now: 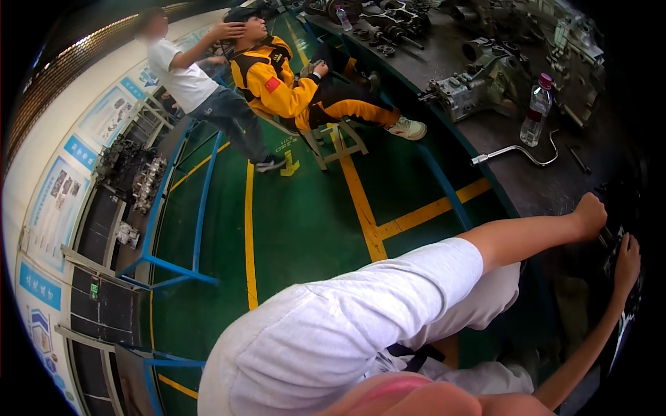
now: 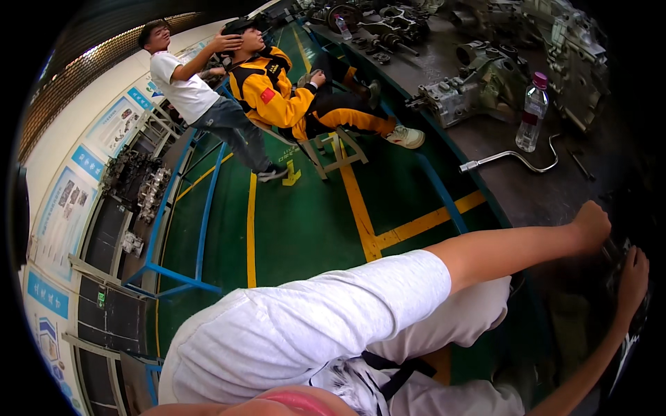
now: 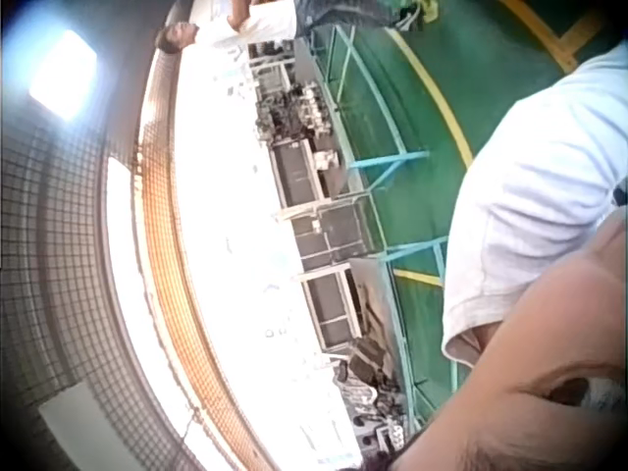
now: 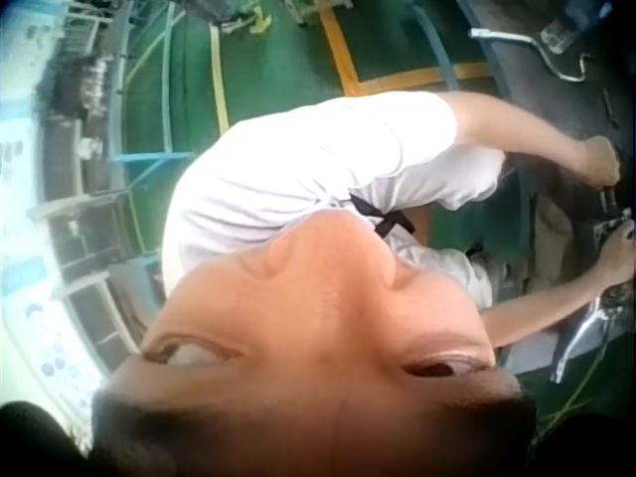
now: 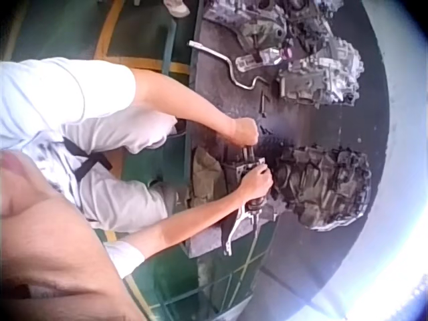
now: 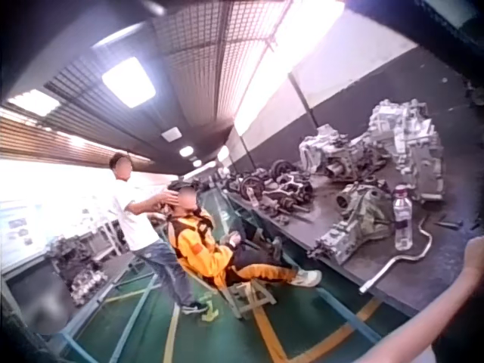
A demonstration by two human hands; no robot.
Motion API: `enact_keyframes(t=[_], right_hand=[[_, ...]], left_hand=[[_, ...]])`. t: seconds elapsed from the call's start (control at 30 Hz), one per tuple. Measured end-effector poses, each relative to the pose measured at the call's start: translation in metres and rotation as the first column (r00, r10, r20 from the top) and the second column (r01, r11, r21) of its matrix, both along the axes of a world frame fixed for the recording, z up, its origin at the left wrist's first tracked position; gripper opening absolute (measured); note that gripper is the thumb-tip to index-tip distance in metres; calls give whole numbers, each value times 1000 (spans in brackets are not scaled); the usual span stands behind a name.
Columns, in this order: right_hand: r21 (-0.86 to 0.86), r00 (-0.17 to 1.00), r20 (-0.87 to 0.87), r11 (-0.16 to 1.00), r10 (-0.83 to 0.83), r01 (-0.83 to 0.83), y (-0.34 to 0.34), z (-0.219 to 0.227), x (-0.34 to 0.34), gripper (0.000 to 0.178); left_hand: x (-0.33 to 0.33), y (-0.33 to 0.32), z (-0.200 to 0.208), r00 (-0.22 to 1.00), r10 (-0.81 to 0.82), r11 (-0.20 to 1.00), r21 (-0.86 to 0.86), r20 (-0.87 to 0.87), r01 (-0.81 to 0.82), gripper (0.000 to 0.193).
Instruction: The person installs a gear shaft assembly into a transmission housing by hand, rotates the gears, and handles a metal crank wrench on the workbench.
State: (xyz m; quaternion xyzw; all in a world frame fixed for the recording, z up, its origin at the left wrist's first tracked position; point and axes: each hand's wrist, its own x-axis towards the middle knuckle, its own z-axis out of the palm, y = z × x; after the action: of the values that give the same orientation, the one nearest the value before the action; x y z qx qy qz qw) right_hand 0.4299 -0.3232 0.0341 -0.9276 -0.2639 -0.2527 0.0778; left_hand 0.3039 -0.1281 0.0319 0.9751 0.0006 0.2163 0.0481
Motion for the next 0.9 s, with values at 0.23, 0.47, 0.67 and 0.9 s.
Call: enact_keyframes(t=[0.23, 0.47, 0.67, 0.9], right_hand=[[15, 999, -46, 1000, -15, 16, 16, 4, -12, 39], [48, 998, -57, 999, -2, 4, 6, 1, -8, 40], [30, 996, -66, 997, 68, -66, 17, 11, -23, 39], [-11, 989, 94, 993, 118, -117, -3, -5, -4, 35]], left_hand=[[-11, 8, 7, 998, 25, 1000, 12, -50, -24, 16], [-2, 3, -5, 999, -8, 998, -59, 42, 10, 14], [19, 6, -39, 930, 38, 990, -140, 366, 15, 13], [12, -6, -37, 855, 23, 988, -142, 518, 59, 12]])
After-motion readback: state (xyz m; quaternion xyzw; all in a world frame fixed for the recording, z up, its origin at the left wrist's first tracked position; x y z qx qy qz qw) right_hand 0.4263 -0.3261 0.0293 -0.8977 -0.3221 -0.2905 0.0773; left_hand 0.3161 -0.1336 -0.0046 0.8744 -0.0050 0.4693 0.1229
